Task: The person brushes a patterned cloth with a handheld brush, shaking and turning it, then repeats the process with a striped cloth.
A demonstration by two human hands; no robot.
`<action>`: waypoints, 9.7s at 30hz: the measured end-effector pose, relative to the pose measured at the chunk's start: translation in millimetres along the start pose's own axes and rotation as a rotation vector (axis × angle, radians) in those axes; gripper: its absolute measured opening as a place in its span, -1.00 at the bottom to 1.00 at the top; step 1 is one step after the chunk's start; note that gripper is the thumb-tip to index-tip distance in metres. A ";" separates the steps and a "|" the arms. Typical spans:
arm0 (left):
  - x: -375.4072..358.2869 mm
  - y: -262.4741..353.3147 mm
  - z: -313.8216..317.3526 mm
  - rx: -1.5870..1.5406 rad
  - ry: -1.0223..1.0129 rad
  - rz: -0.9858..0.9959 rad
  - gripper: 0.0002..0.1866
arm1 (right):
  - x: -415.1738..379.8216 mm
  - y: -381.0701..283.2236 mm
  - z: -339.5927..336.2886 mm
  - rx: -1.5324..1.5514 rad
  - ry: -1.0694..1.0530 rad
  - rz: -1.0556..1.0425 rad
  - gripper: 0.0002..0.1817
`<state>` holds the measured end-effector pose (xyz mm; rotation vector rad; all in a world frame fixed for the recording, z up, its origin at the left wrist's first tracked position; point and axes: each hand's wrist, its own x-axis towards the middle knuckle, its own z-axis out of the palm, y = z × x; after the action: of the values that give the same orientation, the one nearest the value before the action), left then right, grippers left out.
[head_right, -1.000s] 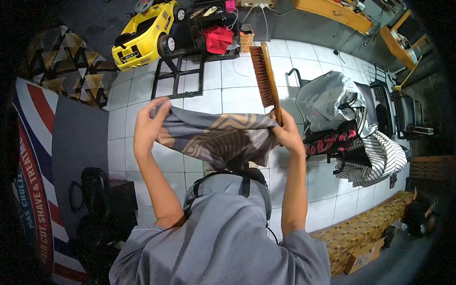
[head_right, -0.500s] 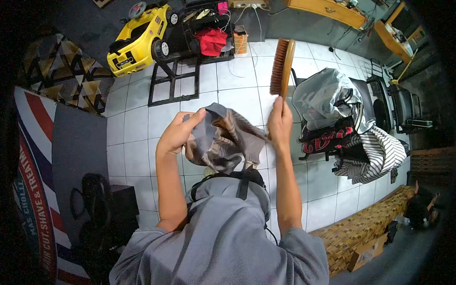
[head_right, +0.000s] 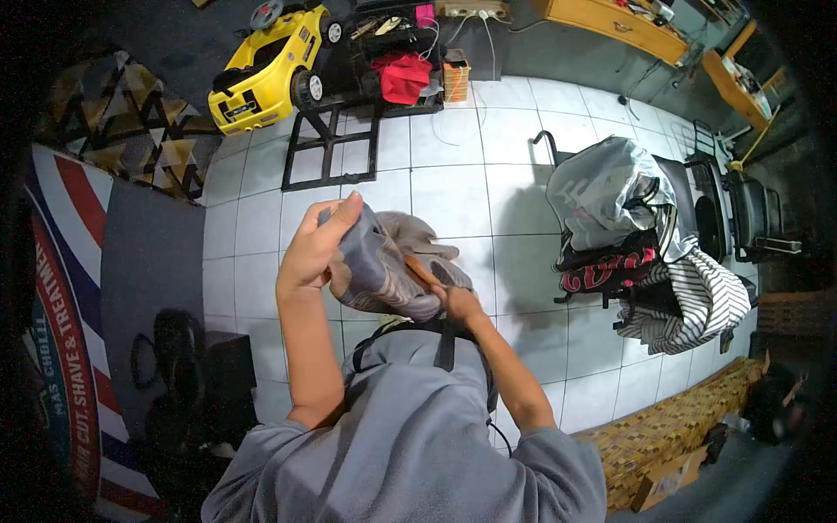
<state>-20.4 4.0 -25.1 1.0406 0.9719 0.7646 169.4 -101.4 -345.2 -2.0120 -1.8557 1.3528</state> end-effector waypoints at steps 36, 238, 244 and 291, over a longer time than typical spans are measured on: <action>-32.6 28.6 -6.3 -0.225 0.103 0.138 -0.70 | 0.6 94.7 -2.9 0.199 0.225 0.263 -0.36; -1.0 5.3 19.6 -0.794 0.489 0.498 -0.73 | -89.7 -202.9 -107.0 0.714 0.414 -0.642 -0.62; -27.0 25.1 16.4 -0.708 0.520 0.569 -0.80 | -5.1 -105.2 -34.6 0.361 0.361 -0.317 -0.73; 2.5 -26.8 -17.9 0.289 0.000 0.077 -0.66 | -70.0 -178.0 -183.9 0.589 0.784 -0.251 -0.76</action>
<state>-34.1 3.5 -54.4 1.3339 1.0684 0.6995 160.1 -25.9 -91.0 -1.5844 -1.1311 0.7382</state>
